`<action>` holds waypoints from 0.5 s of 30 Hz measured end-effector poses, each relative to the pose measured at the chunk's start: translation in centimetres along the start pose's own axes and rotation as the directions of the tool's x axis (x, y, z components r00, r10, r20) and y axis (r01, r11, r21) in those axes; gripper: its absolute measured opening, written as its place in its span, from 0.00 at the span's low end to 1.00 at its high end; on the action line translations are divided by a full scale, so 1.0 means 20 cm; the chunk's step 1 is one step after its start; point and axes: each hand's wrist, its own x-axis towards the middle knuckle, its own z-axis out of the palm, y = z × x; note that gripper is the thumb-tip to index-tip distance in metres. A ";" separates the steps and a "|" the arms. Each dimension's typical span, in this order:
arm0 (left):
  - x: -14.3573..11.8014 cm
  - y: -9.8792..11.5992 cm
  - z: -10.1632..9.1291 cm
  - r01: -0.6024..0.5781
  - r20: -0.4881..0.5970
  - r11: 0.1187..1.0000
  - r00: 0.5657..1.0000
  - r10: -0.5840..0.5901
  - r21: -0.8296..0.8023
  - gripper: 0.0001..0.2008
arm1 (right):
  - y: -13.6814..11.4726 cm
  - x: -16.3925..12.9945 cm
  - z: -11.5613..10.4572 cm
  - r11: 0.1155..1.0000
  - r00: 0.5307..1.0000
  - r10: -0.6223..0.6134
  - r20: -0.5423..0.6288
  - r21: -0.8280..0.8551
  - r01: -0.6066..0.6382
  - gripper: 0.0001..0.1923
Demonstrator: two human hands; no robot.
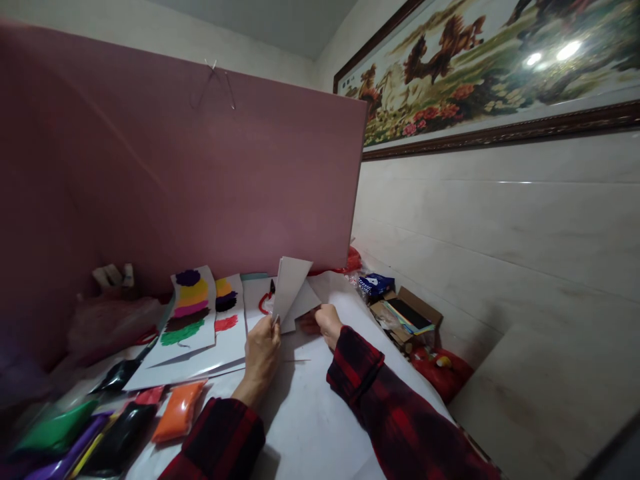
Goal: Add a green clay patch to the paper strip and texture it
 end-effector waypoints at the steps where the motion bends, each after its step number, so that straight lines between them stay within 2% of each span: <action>1: 0.00 0.00 0.00 -0.002 0.000 1.000 1.000 0.002 0.001 0.10 | 0.02 -0.01 0.02 0.999 0.999 0.038 0.015 -0.037 -0.037 0.13; 4: 0.00 0.01 -0.01 -0.010 -0.003 1.000 1.000 0.010 0.001 0.10 | 0.05 -0.06 0.07 0.983 0.992 0.119 0.049 -0.147 -0.111 0.13; 7: 0.00 0.01 -0.01 -0.007 0.002 1.000 1.000 0.007 0.007 0.09 | 0.07 -0.09 0.12 0.963 0.988 0.146 0.058 -0.238 -0.128 0.12; 15: -0.03 0.06 -0.03 -0.038 0.134 0.999 0.990 0.034 0.027 0.12 | 0.08 -0.08 0.17 0.957 1.000 0.022 0.022 -0.289 -0.015 0.11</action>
